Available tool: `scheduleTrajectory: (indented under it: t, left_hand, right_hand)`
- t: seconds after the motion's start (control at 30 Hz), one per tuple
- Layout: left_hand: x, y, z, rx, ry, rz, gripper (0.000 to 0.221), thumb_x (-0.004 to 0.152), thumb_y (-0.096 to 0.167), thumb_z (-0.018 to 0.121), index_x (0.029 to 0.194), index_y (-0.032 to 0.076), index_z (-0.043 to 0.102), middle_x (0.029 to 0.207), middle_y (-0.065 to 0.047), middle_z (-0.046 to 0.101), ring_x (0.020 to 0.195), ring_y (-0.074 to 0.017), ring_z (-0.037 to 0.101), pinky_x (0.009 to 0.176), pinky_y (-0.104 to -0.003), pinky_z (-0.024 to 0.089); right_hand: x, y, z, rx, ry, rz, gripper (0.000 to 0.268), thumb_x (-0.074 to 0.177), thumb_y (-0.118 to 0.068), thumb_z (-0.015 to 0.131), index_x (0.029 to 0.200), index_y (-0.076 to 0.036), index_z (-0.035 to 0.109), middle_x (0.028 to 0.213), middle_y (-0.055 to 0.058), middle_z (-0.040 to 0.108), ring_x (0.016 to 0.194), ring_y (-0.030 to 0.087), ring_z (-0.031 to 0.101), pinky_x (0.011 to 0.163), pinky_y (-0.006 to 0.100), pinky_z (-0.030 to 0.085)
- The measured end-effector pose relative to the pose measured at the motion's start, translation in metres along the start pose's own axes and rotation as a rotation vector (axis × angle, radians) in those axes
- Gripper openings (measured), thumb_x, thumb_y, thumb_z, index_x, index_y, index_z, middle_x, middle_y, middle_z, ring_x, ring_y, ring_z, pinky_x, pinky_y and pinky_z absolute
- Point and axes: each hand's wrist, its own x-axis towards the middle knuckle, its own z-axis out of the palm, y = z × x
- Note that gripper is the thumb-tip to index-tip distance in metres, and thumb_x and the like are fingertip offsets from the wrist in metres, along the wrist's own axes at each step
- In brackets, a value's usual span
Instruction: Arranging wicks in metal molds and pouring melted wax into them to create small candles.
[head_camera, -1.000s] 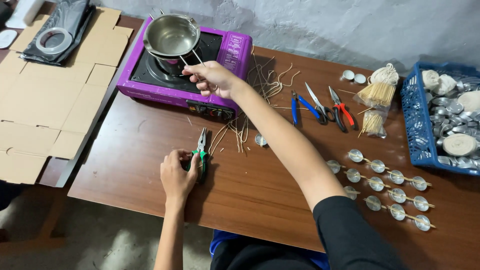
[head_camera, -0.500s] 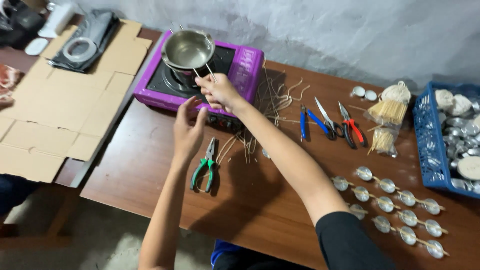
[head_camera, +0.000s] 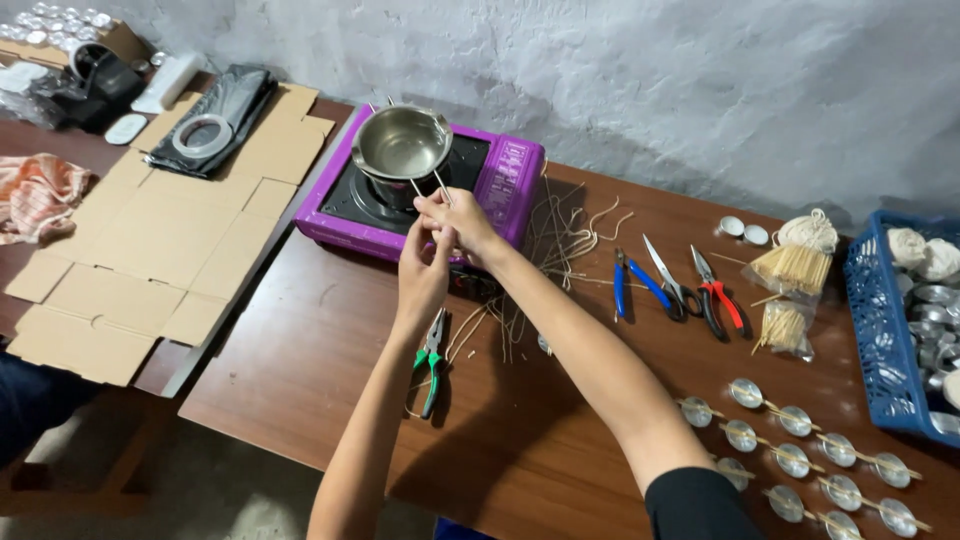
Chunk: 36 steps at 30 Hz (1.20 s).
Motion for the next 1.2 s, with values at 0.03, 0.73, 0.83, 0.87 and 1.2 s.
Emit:
scheduleTrajectory:
  t: [0.03,0.73,0.83,0.87,1.2]
  left_hand:
    - [0.003,-0.004,0.000,0.001,0.002,0.006,0.042,0.103,0.033,0.065,0.133,0.005,0.057,0.126,-0.016,0.067,0.108,-0.0259,0.069,0.089,-0.040,0.059]
    - [-0.001,0.027,0.000,0.050,-0.002,0.164,0.064,0.100,0.022,0.068,0.151,-0.005,0.041,0.109,-0.020,0.073,0.090,-0.0304,0.077,0.076,-0.045,0.065]
    - [0.000,0.029,0.000,0.057,-0.010,0.180,0.066,0.100,0.024,0.069,0.151,-0.006,0.041,0.108,-0.019,0.073,0.091,-0.0308,0.077,0.074,-0.043,0.065]
    - [0.002,0.027,0.000,0.054,-0.010,0.194,0.066,0.099,0.024,0.071,0.151,-0.004,0.042,0.109,-0.018,0.073,0.092,-0.0298,0.077,0.074,-0.042,0.065]
    - [0.001,0.038,0.004,-0.020,-0.083,0.312,0.070,0.100,0.018,0.069,0.156,-0.001,0.032,0.122,-0.024,0.070,0.100,-0.0341,0.076,0.080,-0.040,0.064]
  right_hand:
    - [0.006,0.005,-0.002,0.000,-0.005,-0.005,0.026,0.096,-0.018,0.071,0.094,0.006,0.060,0.058,0.002,0.047,0.034,0.005,0.045,0.023,0.021,0.030]
    - [0.004,-0.011,0.006,-0.057,0.038,0.016,0.020,0.095,-0.014,0.070,0.090,0.003,0.060,0.056,0.000,0.046,0.033,0.001,0.045,0.026,0.018,0.030]
    - [-0.004,-0.026,0.013,-0.047,0.050,0.032,0.018,0.095,-0.013,0.067,0.091,0.002,0.061,0.057,-0.002,0.043,0.034,0.000,0.043,0.026,0.016,0.029]
    - [-0.006,-0.031,0.015,-0.052,0.051,0.023,0.018,0.095,-0.014,0.068,0.091,0.002,0.061,0.057,-0.002,0.043,0.034,0.000,0.043,0.026,0.016,0.029]
    - [-0.043,-0.088,0.017,-0.121,0.051,-0.046,0.019,0.098,-0.015,0.067,0.090,0.000,0.058,0.059,-0.002,0.044,0.032,0.002,0.040,0.022,0.019,0.026]
